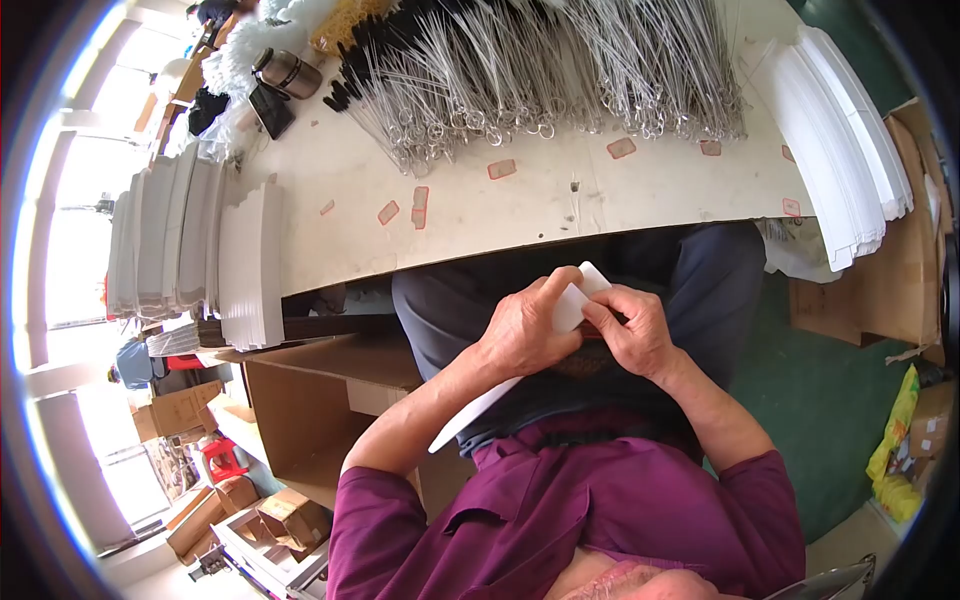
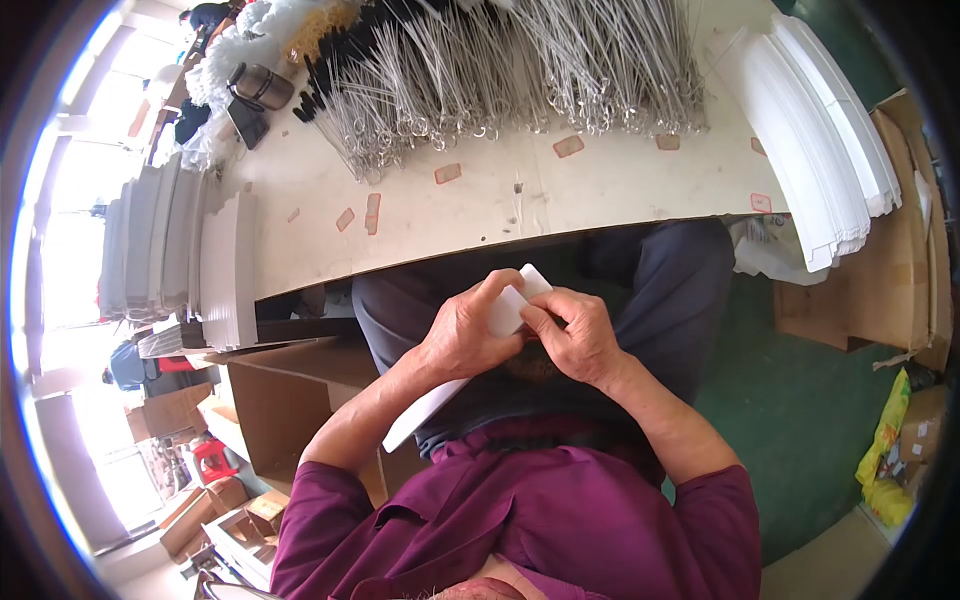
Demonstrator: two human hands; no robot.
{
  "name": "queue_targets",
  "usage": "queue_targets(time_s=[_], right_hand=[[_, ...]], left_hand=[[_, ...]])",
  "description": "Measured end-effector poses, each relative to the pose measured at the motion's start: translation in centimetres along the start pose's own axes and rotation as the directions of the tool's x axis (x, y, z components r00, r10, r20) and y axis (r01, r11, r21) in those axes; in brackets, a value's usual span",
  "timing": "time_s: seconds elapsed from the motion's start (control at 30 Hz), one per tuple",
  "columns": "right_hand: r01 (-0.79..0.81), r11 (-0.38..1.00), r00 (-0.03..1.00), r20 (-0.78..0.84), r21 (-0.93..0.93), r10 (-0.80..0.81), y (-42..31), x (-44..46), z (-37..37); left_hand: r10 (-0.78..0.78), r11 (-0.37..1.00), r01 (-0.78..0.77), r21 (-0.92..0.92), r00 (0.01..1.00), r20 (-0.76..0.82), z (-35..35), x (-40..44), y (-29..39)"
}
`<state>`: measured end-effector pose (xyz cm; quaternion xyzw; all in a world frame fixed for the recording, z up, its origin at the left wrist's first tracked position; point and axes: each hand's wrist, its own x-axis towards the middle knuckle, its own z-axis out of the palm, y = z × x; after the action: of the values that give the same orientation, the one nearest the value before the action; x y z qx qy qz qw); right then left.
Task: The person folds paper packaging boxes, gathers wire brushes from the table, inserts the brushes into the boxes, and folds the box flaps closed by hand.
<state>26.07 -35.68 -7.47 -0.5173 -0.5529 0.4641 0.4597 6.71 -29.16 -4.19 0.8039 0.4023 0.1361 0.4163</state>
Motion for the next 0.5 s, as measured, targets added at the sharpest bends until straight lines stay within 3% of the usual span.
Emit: queue_targets(time_s=[0.07, 0.13, 0.17, 0.23, 0.27, 0.33, 0.37, 0.43, 0.5], right_hand=[[-0.007, 1.000, 1.000, 0.011, 0.000, 0.007, 0.2, -0.3, 0.5], [-0.113, 0.947, 0.977, -0.139, 0.301, 0.161, -0.7, -0.3, 1.4], [-0.115, 0.947, 0.977, -0.136, 0.301, 0.162, -0.8, -0.3, 1.8], [-0.168, 0.828, 0.941, -0.162, 0.535, 0.296, -0.9, -0.3, 2.1], [-0.170, 0.828, 0.941, -0.161, 0.535, 0.297, -0.7, -0.4, 1.9], [-0.135, 0.987, 0.985, -0.093, 0.085, 0.143, -0.3, -0.5, 1.2], [-0.136, 0.987, 0.985, -0.090, 0.086, 0.144, -0.4, -0.3, 1.2], [0.187, 0.914, 0.975, -0.045, -0.359, -0.217, -1.0, 0.0, 0.9], [0.265, 0.858, 0.953, -0.018, -0.441, -0.303, -1.0, 0.0, 1.0]], left_hand=[[-0.056, 0.998, 0.056, 0.013, 0.997, 0.055, -0.2, 0.1, 0.3], [-0.050, 0.998, 0.050, 0.026, 0.998, 0.029, 0.1, 0.0, 0.5], [-0.039, 0.998, 0.039, 0.040, 0.999, 0.003, 0.2, 0.0, 0.5], [-0.042, 0.998, 0.042, 0.040, 0.999, 0.003, 0.5, -0.1, 0.3], [-0.044, 0.998, 0.044, 0.040, 0.999, 0.002, 0.6, -0.1, 0.2], [-0.073, 0.997, 0.073, 0.031, 0.997, 0.009, 0.8, -0.3, 0.2], [-0.100, 0.995, 0.100, 0.024, 0.995, 0.017, 0.9, -0.4, 0.2], [-0.107, 0.994, 0.107, 0.034, 0.994, -0.007, 1.1, -0.5, 0.2], [-0.112, 0.993, 0.114, 0.043, 0.993, -0.036, 1.1, -0.6, 0.4]])
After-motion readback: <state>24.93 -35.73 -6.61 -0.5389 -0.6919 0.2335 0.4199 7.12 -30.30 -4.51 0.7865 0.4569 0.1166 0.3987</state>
